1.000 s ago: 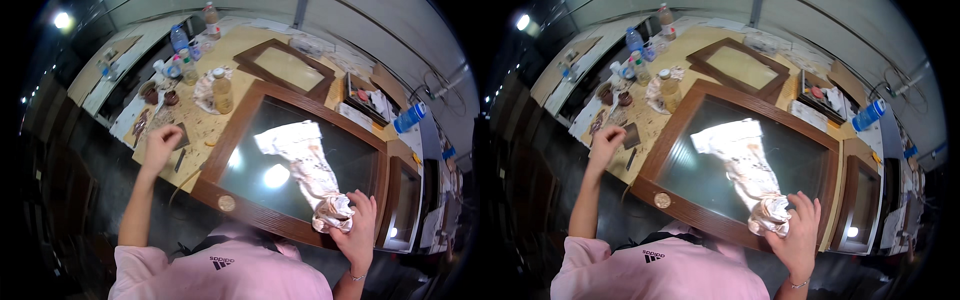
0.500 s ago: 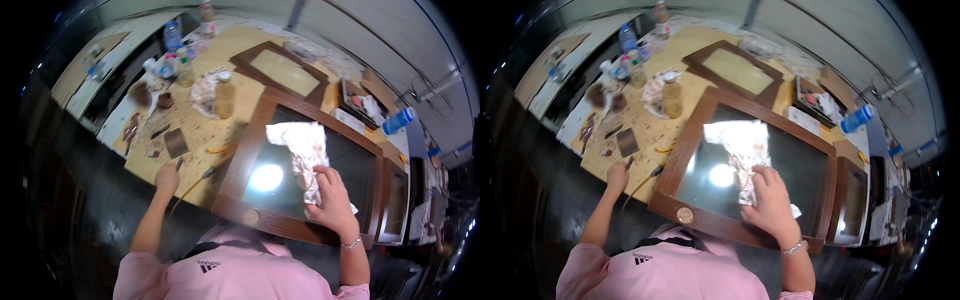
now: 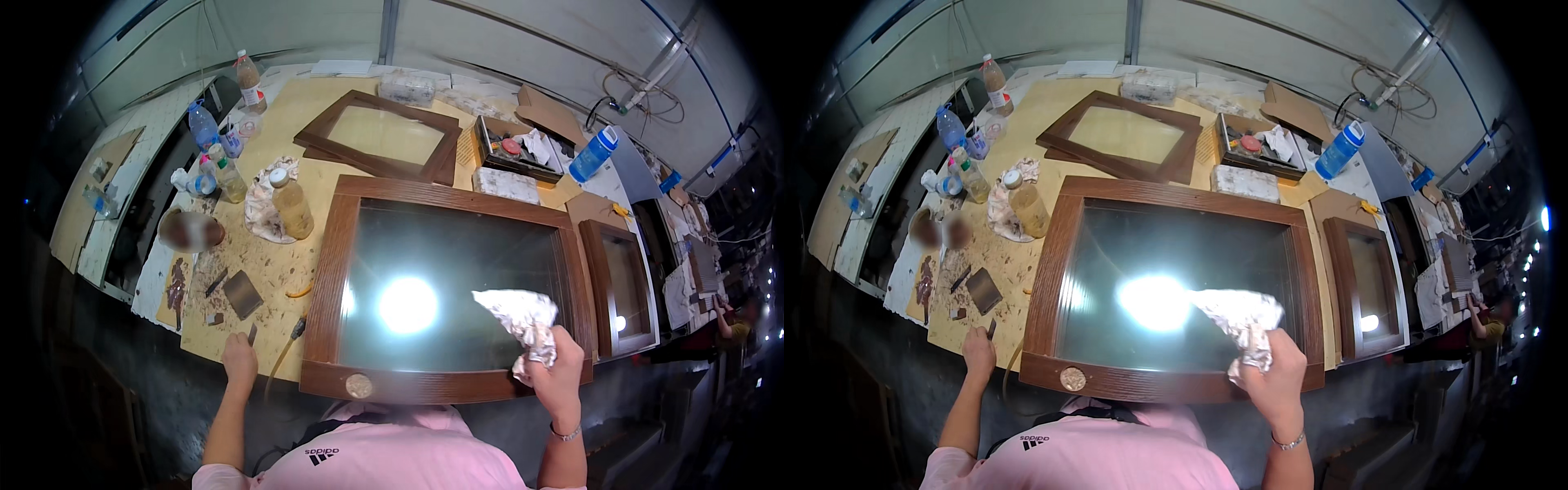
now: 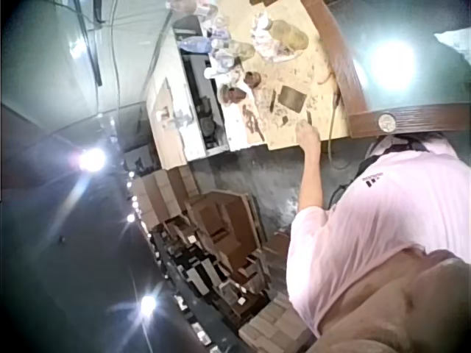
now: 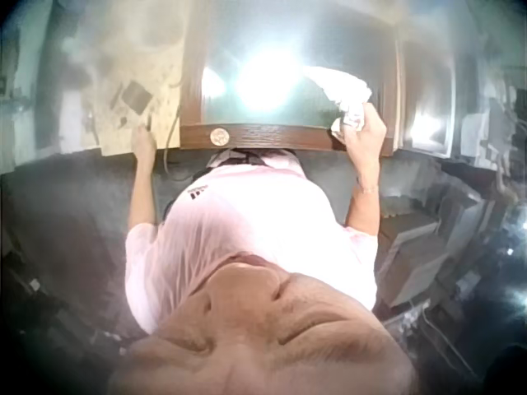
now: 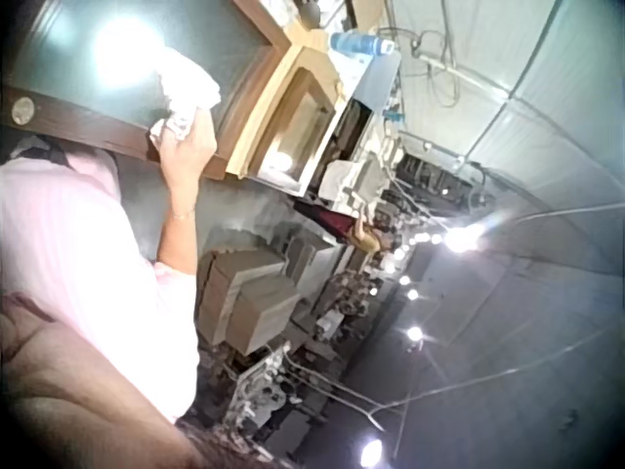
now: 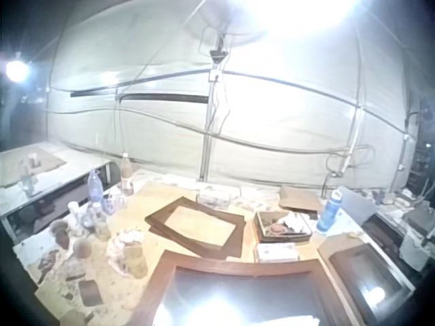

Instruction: The person cleans a glass and wood cabinet door by wiping the glass with a cloth, using a scraper tool to remove debris from the wooden frame, and applying a liquid from a bottle.

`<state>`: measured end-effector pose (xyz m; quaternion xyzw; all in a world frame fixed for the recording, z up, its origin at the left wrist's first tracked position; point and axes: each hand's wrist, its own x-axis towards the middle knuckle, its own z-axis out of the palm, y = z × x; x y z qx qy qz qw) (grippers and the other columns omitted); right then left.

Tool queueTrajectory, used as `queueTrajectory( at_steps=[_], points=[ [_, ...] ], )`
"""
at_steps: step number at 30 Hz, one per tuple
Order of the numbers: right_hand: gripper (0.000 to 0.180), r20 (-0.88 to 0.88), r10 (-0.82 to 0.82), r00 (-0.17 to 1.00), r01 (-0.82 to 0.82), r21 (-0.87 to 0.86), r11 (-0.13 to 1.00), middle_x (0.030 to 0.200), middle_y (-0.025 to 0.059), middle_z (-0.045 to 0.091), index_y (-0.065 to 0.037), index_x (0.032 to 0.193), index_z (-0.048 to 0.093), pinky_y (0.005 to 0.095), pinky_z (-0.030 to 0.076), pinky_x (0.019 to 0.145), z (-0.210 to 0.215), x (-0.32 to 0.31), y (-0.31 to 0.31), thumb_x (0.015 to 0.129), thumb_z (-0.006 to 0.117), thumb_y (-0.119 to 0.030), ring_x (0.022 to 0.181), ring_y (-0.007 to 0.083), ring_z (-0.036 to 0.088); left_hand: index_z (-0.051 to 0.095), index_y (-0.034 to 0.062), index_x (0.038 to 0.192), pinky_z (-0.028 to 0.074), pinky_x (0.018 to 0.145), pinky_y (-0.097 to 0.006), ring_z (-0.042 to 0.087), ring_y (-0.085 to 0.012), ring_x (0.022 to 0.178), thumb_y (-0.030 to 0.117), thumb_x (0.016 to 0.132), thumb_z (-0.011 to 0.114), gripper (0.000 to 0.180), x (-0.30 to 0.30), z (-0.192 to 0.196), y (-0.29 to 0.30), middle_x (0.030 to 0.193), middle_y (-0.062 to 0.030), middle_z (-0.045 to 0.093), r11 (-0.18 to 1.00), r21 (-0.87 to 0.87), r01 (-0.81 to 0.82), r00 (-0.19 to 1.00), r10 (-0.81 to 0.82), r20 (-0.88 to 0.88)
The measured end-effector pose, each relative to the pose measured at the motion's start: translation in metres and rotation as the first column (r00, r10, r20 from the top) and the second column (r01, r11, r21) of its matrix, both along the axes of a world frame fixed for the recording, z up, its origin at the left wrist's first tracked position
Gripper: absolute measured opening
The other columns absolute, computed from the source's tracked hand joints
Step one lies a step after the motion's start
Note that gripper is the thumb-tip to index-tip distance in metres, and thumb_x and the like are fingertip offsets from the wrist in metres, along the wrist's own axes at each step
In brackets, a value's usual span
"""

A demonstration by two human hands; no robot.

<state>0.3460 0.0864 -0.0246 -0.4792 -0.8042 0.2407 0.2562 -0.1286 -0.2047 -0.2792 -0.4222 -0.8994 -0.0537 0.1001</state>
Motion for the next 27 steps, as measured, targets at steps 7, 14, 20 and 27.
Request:
queueTrajectory(
  at_steps=[7, 14, 20, 27],
  points=[
    [0.034, -0.286, -0.137, 0.948, 0.154, 0.036, 0.987, 0.09, 0.0075, 0.066, 0.005, 0.109, 0.066, 0.0277, 0.049, 0.07, -0.01, 0.052, 0.017, 0.076, 0.058, 0.006, 0.076, 0.0151, 0.062, 0.059, -0.0026, 0.115, 0.05, 0.084, -0.045, 0.056, -0.0368, 0.1, 0.0, 0.082, 0.061, 0.033, 0.024, 0.012, -0.007, 0.104, -0.019, 0.056, 0.999, 0.004, 0.038, 0.998, -0.038, 0.04],
    [0.028, -0.203, -0.013, 0.979, 0.042, 0.136, 0.99, 0.081, 0.014, 0.057, 0.004, 0.096, 0.062, 0.0362, 0.048, 0.067, -0.024, 0.058, 0.019, 0.068, 0.063, 0.001, 0.07, 0.0304, 0.059, 0.055, -0.0036, 0.131, 0.049, 0.091, -0.044, 0.056, -0.0371, 0.107, -0.007, 0.078, 0.059, 0.054, 0.061, 0.023, -0.031, 0.115, -0.0187, 0.057, 0.988, -0.021, 0.152, 0.988, -0.152, -0.031],
    [0.027, -0.132, 0.058, 0.99, -0.04, 0.137, 0.99, 0.08, 0.0158, 0.057, 0.003, 0.092, 0.062, 0.0411, 0.046, 0.064, -0.022, 0.062, 0.023, 0.066, 0.066, -0.002, 0.07, 0.035, 0.057, 0.066, 0.0011, 0.108, 0.051, 0.079, -0.047, 0.061, -0.0362, 0.095, -0.005, 0.078, 0.063, 0.031, 0.06, 0.028, -0.052, 0.101, -0.016, 0.062, 0.999, 0.04, -0.028, 0.993, 0.024, 0.112],
    [0.036, 0.108, 0.17, 0.979, -0.198, 0.353, 0.914, 0.117, 0.0185, 0.066, 0.001, 0.09, 0.063, 0.048, 0.05, 0.094, 0.002, 0.036, 0.025, 0.062, 0.08, -0.015, 0.104, 0.0422, 0.064, 0.066, -0.0054, 0.096, 0.04, 0.059, -0.03, 0.05, -0.017, 0.063, -0.002, 0.088, 0.065, 0.009, 0.074, 0.193, 0.066, 0.073, -0.0081, 0.054, 0.782, 0.614, -0.108, 0.938, -0.125, 0.325]
  ],
)
